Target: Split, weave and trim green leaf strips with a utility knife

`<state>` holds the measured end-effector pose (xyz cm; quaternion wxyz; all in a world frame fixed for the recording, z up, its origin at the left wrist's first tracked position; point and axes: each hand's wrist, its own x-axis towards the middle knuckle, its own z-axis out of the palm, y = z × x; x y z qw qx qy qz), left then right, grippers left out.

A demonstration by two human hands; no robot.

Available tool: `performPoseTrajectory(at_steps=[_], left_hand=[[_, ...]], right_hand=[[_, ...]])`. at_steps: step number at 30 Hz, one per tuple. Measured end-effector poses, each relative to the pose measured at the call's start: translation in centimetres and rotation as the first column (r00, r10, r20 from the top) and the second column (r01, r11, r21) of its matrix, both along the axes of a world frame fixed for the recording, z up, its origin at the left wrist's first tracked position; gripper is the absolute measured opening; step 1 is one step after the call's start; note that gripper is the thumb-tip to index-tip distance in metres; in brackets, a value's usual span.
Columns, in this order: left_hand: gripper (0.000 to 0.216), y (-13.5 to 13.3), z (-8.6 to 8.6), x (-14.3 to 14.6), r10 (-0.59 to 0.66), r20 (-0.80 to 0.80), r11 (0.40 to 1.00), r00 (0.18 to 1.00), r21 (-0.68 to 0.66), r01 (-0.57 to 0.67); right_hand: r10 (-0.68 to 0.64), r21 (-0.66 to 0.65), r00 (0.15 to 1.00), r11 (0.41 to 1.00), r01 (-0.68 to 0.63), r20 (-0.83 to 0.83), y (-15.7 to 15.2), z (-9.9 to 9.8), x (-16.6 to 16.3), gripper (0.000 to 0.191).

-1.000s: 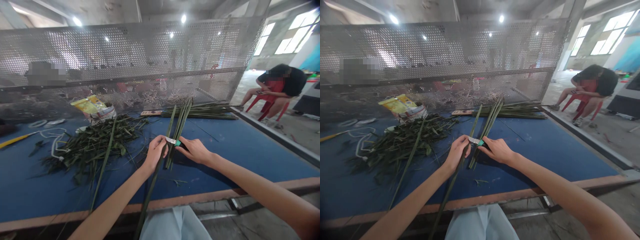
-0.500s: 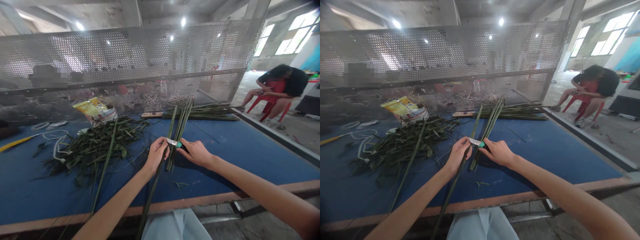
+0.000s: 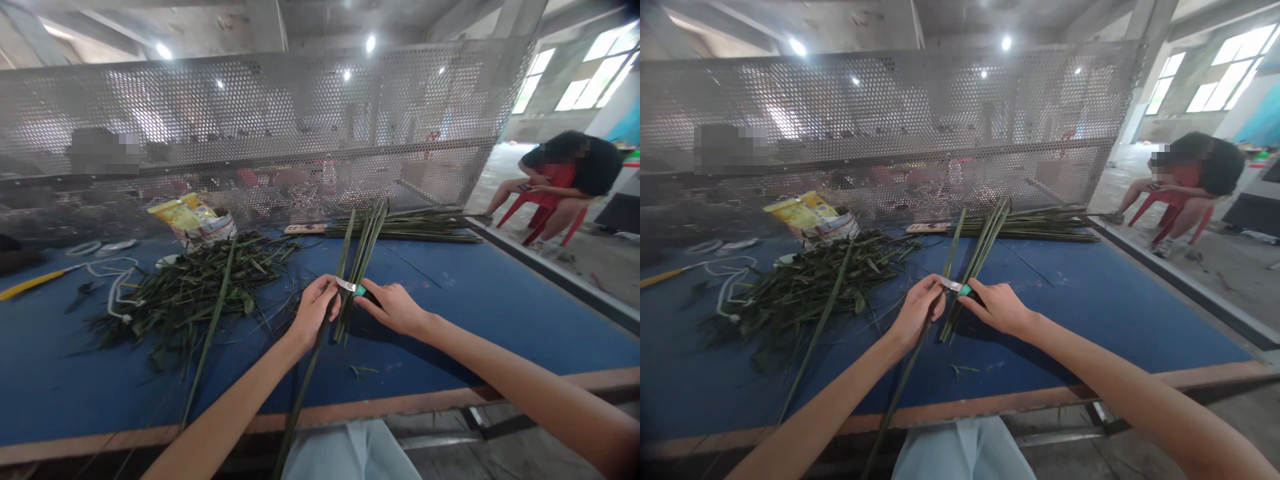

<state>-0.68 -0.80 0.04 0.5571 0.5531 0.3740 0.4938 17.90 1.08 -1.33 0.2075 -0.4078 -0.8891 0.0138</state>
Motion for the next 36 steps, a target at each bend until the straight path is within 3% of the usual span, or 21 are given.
performPoseTrajectory(at_steps=[5,15,24,36], left_hand=[[0.025,-0.10,0.26,0.05,-0.030,-0.001,1.000,1.000,-0.003,0.030],[0.022,-0.02,-0.05,0.15,-0.026,0.037,1.000,0.999,-0.011,0.027],[0.030,0.14,-0.24,0.05,-0.071,0.076,0.997,0.995,-0.024,0.073],[0.023,0.11,0.08,0.12,-0.089,0.192,0.986,0.977,-0.122,0.114]], right_hand=[[0.020,-0.063,1.000,0.998,-0.021,-0.019,-0.22,0.39,0.11,0.035],[0.053,-0.028,0.998,0.998,-0.052,0.045,-0.70,0.68,-0.02,0.036],[0.022,0.016,1.000,1.000,-0.022,-0.001,-0.58,0.49,0.07,0.037],[0.052,-0.019,0.998,0.998,-0.052,0.038,-0.93,0.39,-0.34,0.035]])
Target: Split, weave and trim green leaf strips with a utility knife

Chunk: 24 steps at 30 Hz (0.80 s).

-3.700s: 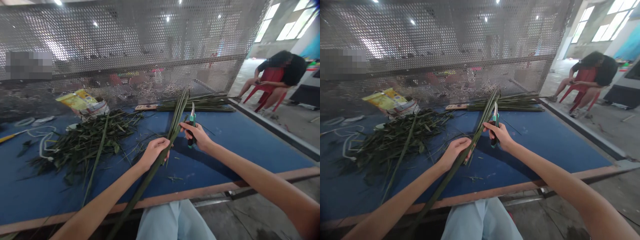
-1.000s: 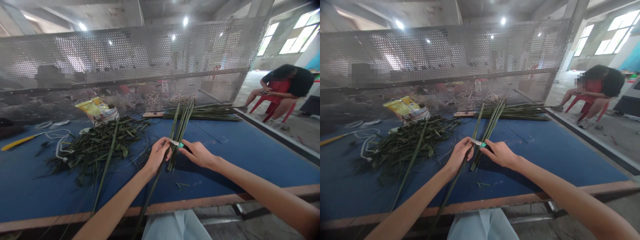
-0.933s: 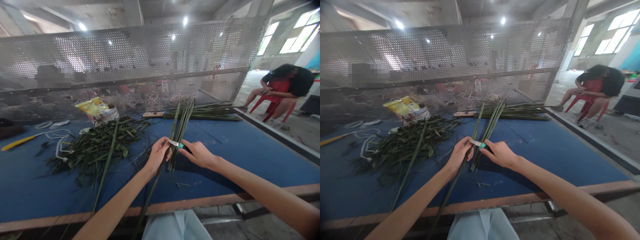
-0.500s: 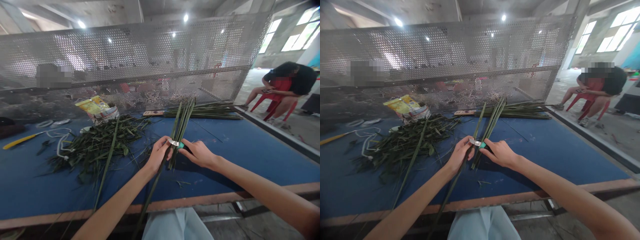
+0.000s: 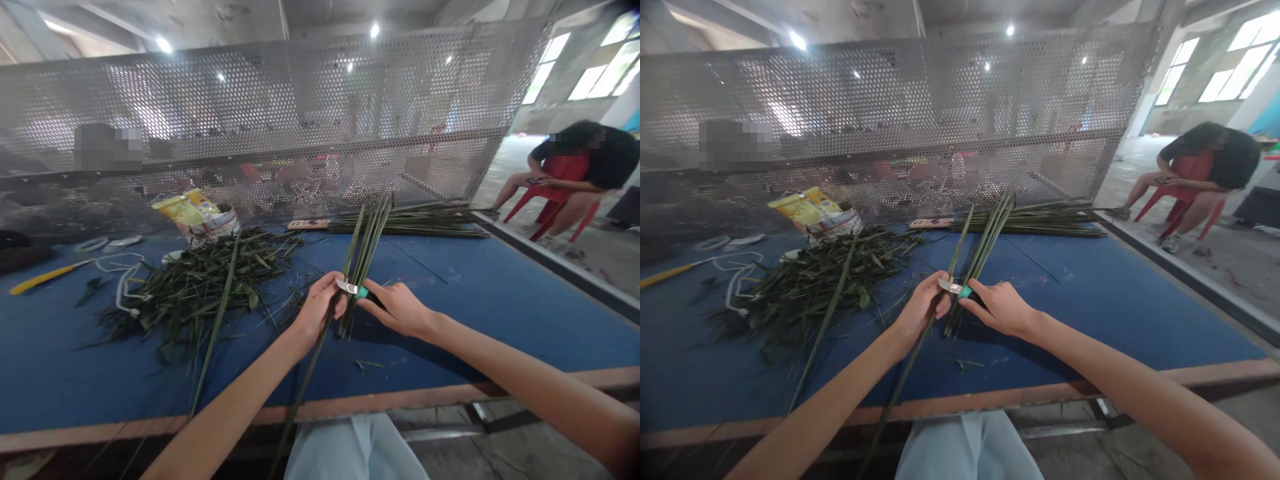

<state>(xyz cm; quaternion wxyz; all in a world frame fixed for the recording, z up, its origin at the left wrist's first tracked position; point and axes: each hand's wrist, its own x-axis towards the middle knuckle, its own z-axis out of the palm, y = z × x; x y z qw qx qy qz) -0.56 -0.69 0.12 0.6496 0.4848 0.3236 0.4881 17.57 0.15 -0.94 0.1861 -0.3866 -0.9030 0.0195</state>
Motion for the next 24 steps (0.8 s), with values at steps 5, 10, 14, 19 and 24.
performPoseTrajectory(at_steps=[5,10,14,19,24], left_hand=[[0.032,0.14,-0.22,-0.02,-0.141,0.087,0.986,0.986,-0.081,0.148],[0.028,-0.18,0.01,0.07,-0.206,0.176,0.959,0.963,-0.160,0.234],[0.027,-0.41,0.17,0.12,-0.179,0.161,0.964,0.971,-0.171,0.206],[0.024,-0.26,-0.28,0.08,-0.161,0.163,0.973,0.973,-0.141,0.184],[0.029,0.17,-0.74,0.06,-0.175,0.186,0.976,0.967,-0.094,0.195]], right_hand=[[0.014,0.053,1.000,0.999,-0.013,-0.009,-0.09,-0.13,0.07,0.038],[0.029,0.050,1.000,0.998,-0.028,-0.012,-0.39,-0.08,0.07,0.037],[0.021,0.061,0.999,0.998,-0.019,-0.031,-0.41,-0.13,0.04,0.038],[-0.005,0.085,0.999,0.996,0.009,-0.041,-0.22,-0.19,0.07,0.038],[-0.027,0.105,0.999,0.994,0.029,-0.025,-0.13,-0.18,0.10,0.039]])
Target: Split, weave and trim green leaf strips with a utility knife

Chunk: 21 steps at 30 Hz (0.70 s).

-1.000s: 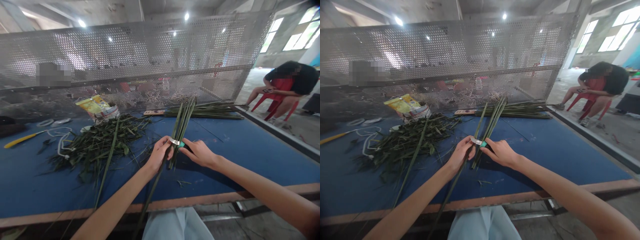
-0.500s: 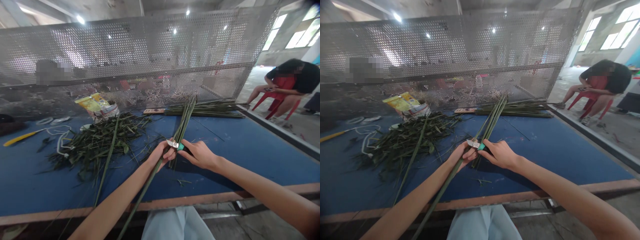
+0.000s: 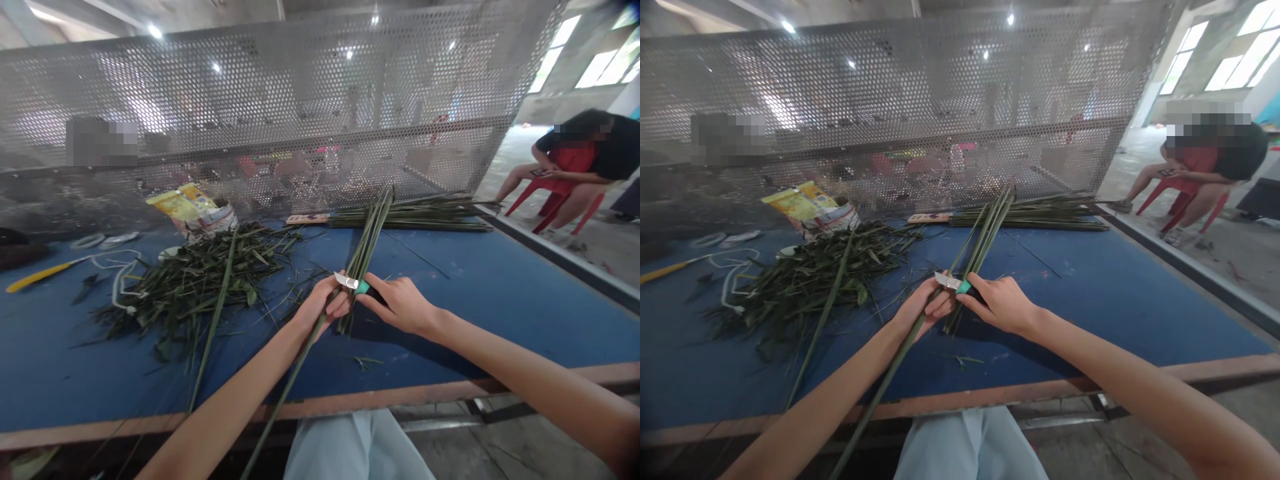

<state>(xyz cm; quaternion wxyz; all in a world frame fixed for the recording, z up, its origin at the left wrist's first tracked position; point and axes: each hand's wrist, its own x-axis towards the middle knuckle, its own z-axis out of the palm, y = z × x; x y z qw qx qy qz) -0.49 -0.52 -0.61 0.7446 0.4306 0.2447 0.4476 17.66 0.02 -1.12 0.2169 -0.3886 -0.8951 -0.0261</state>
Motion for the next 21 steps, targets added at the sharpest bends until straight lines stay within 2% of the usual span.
performPoseTrajectory(at_steps=[8,21], left_hand=[[0.019,0.63,-0.57,-0.13,0.096,0.016,0.993,0.995,0.060,-0.097],[0.018,0.58,-0.58,-0.03,0.106,0.046,0.993,0.993,0.044,-0.108]], right_hand=[[-0.039,0.004,0.999,0.999,0.039,0.034,0.33,0.15,0.01,0.040],[-0.081,0.023,0.996,0.996,0.081,0.028,0.30,-0.05,-0.15,0.039]])
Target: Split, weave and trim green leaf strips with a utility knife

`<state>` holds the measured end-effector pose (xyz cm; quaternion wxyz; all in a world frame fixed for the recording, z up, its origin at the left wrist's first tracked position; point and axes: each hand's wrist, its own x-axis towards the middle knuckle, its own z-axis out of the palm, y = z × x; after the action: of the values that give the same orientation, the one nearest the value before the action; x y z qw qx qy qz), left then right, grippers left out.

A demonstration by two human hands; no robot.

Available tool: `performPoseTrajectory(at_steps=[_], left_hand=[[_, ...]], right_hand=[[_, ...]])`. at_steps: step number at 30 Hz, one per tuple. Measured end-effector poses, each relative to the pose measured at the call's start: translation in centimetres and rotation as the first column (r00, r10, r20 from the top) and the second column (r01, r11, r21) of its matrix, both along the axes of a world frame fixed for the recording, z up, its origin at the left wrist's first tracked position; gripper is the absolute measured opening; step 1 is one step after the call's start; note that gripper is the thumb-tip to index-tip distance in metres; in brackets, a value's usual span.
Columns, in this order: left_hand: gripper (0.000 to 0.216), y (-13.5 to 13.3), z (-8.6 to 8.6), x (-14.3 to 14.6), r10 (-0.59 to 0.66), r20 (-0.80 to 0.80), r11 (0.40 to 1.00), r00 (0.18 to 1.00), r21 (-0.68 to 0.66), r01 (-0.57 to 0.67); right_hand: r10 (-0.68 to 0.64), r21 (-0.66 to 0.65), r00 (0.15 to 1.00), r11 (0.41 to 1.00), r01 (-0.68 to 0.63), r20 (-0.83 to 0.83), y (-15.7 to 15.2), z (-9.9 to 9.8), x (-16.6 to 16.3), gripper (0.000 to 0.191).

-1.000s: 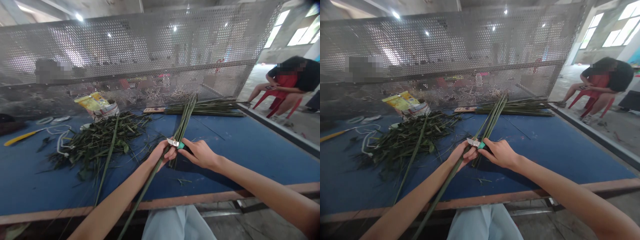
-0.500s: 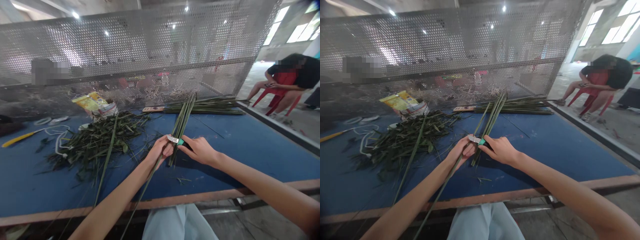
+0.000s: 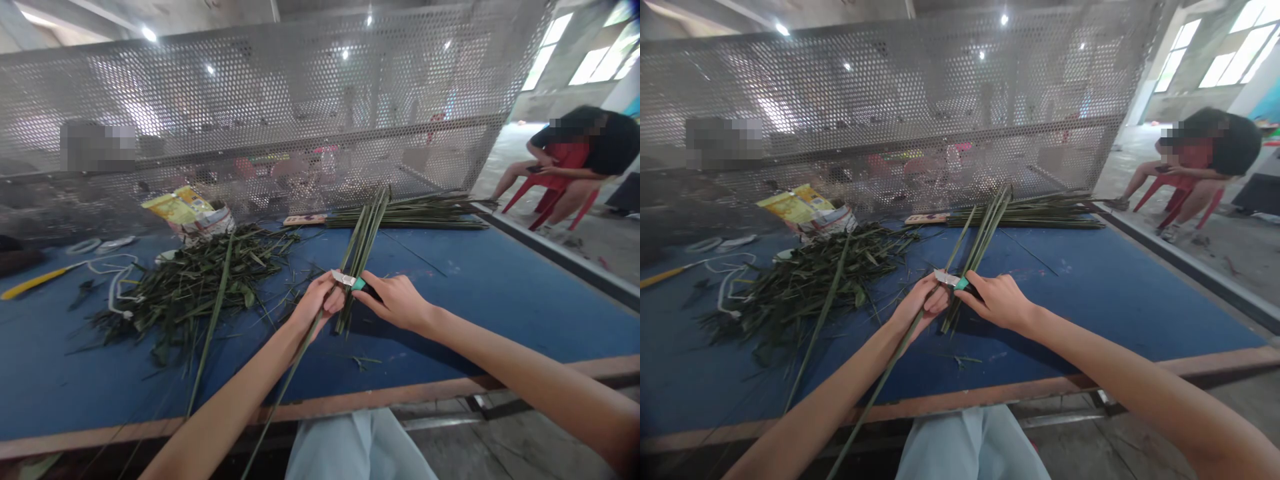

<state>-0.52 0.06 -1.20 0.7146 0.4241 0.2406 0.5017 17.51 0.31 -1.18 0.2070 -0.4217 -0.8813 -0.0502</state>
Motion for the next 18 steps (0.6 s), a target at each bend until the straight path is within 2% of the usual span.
performPoseTrajectory(at_steps=[10,18], left_hand=[[0.018,0.00,0.19,-0.02,0.005,-0.015,1.000,1.000,-0.003,-0.005],[0.017,-0.14,0.31,0.02,0.005,-0.016,1.000,1.000,-0.018,-0.005]], right_hand=[[-0.020,0.010,1.000,1.000,0.019,0.012,0.03,0.03,0.05,0.039],[-0.045,0.077,0.999,0.996,0.044,0.000,0.20,-0.48,0.05,0.041]])
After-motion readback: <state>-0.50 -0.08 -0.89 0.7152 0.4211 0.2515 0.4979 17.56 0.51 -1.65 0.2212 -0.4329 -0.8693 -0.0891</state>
